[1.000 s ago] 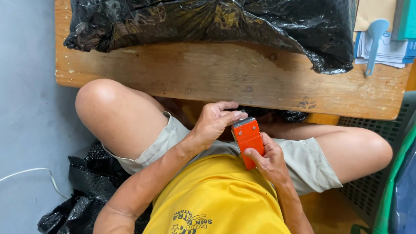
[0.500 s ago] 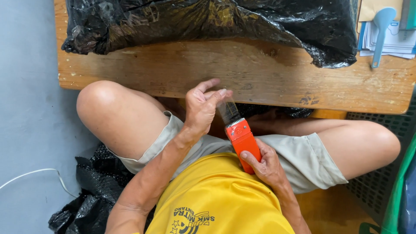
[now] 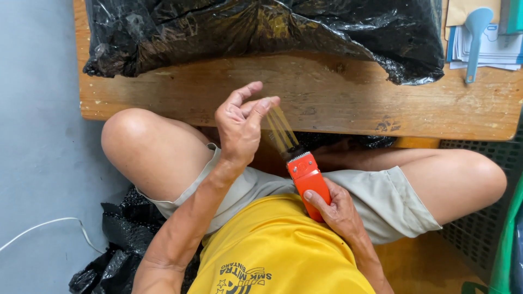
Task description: Sealing a large black bubble wrap package by applying multiple small strips of tape along the seam using a manual tape dispenser.
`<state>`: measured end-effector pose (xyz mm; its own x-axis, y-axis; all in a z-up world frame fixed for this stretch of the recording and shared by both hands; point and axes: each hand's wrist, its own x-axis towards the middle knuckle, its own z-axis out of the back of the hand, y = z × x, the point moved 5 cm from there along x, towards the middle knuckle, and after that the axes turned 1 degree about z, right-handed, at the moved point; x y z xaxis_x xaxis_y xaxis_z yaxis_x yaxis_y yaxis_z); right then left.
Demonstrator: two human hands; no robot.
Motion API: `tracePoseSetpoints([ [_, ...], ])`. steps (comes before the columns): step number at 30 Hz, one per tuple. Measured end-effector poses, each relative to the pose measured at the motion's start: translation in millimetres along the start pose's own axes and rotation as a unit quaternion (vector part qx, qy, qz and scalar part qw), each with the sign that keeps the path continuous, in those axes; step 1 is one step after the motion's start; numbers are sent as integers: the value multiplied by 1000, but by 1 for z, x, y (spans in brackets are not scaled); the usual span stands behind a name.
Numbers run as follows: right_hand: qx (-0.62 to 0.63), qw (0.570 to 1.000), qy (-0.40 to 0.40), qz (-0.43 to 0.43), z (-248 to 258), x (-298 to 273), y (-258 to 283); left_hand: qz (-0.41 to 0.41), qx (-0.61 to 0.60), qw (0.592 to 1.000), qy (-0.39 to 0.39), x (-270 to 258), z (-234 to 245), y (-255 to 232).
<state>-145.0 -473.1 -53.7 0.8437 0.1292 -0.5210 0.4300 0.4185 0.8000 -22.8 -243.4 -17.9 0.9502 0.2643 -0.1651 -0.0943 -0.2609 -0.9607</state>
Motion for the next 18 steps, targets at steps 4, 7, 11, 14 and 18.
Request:
tracePoseSetpoints([
  [4,7,999,4,-43,-1,13,-2,-62,42,995,69,-26,-25,-26],
  [7,-17,1000,-14,-13,2,21,-7,-142,129,976,99,-53,-44,-28],
  [11,-14,997,-61,49,7,28,-1,-320,197,913,160,-100,-70,-17],
  [14,88,985,-58,139,20,29,10,-425,213,837,273,-111,-83,-23],
  [18,207,963,-47,168,32,19,31,-502,228,747,371,-114,-101,-42],
])
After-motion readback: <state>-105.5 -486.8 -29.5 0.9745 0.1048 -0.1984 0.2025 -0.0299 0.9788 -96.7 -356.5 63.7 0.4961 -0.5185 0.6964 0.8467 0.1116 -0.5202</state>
